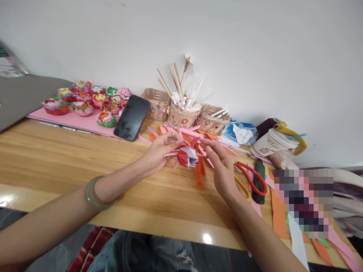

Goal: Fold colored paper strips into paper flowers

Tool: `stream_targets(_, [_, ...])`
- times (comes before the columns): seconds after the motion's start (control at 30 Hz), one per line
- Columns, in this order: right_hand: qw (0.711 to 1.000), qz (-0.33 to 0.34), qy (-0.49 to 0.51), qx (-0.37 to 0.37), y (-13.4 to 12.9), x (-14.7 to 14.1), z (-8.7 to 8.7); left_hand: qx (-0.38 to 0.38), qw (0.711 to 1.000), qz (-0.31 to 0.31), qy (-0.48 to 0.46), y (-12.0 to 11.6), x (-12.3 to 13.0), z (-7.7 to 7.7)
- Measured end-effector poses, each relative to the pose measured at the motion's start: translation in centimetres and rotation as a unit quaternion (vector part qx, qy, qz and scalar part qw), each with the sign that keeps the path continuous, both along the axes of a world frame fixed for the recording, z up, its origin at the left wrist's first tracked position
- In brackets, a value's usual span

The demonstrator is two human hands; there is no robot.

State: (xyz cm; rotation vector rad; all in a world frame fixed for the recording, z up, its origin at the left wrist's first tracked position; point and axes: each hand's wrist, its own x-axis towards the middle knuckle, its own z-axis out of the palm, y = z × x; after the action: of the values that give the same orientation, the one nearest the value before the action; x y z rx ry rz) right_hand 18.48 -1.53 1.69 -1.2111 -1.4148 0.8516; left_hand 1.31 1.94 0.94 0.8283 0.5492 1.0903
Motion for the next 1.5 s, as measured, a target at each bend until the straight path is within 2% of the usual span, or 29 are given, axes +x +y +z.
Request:
stream_targets(0.1, [0.998,0.055,-0.009,-0.021,-0.1,-0.3,0.1,-0.007,1.000,-0.029,0.001,-0.2,-0.1,0.1])
stream_targets(0.2, [0.995,0.091,-0.005,-0.048,-0.4,-0.6,0.1,-0.033,0.999,-0.026,-0.006,-0.3,-0.2,0.2])
stream_targets(0.27, [0.998,0.053,-0.011,-0.013,-0.8,-0.8,0.1,-0.047,0.998,-0.030,-0.008,-0.2,-0.2,0.2])
stream_targets(0.33, [0.996,0.028,-0.060,0.054,-1.1,-0.9,0.2,-0.039,0.999,-0.034,-0.001,-0.2,-0.2,0.2])
stream_targets(0.47, [0.963,0.081,-0.208,0.153,-1.4,-1.0,-0.1,0.013,0.999,0.021,0.027,-0.3,0.0,0.2])
stream_targets(0.53, [0.950,0.066,-0.242,0.187,-1.4,-0.9,-0.4,0.032,0.998,0.042,0.041,-0.4,0.1,0.2])
stream_targets(0.7, [0.938,0.041,-0.244,0.241,-1.5,-0.8,-0.6,0.060,0.995,0.064,0.051,-0.6,0.3,-0.2])
stream_targets(0.93, [0.912,0.055,-0.262,0.312,-1.7,-0.7,-0.4,0.217,0.959,0.109,0.144,-1.1,0.0,-0.4])
stream_targets(1.07, [0.900,0.034,-0.270,0.340,-1.6,-0.6,-0.7,0.207,0.965,0.104,0.123,-0.8,0.0,0.2])
stream_targets(1.13, [0.893,0.017,-0.282,0.350,-1.6,-0.4,-0.8,0.195,0.968,0.119,0.104,-0.6,0.0,0.5])
stream_targets(1.2, [0.882,-0.011,-0.300,0.364,-1.6,-0.3,-0.8,0.214,0.962,0.138,0.100,-0.7,0.0,0.6])
stream_targets(1.27, [0.865,-0.043,-0.324,0.381,-1.6,-0.2,-0.8,0.263,0.949,0.122,0.122,-1.1,-0.2,0.5])
stream_targets(1.37, [0.845,-0.069,-0.356,0.393,-1.7,-0.1,-0.7,0.340,0.932,0.012,0.126,-1.6,-0.7,0.1])
stream_targets(1.43, [0.847,-0.068,-0.356,0.389,-1.7,-0.1,-0.4,0.347,0.926,-0.035,0.145,-1.7,-0.8,-0.1])
stream_targets(1.5, [0.869,-0.040,-0.330,0.366,-1.8,-0.1,0.2,0.323,0.930,-0.034,0.170,-1.6,-0.8,-0.3])
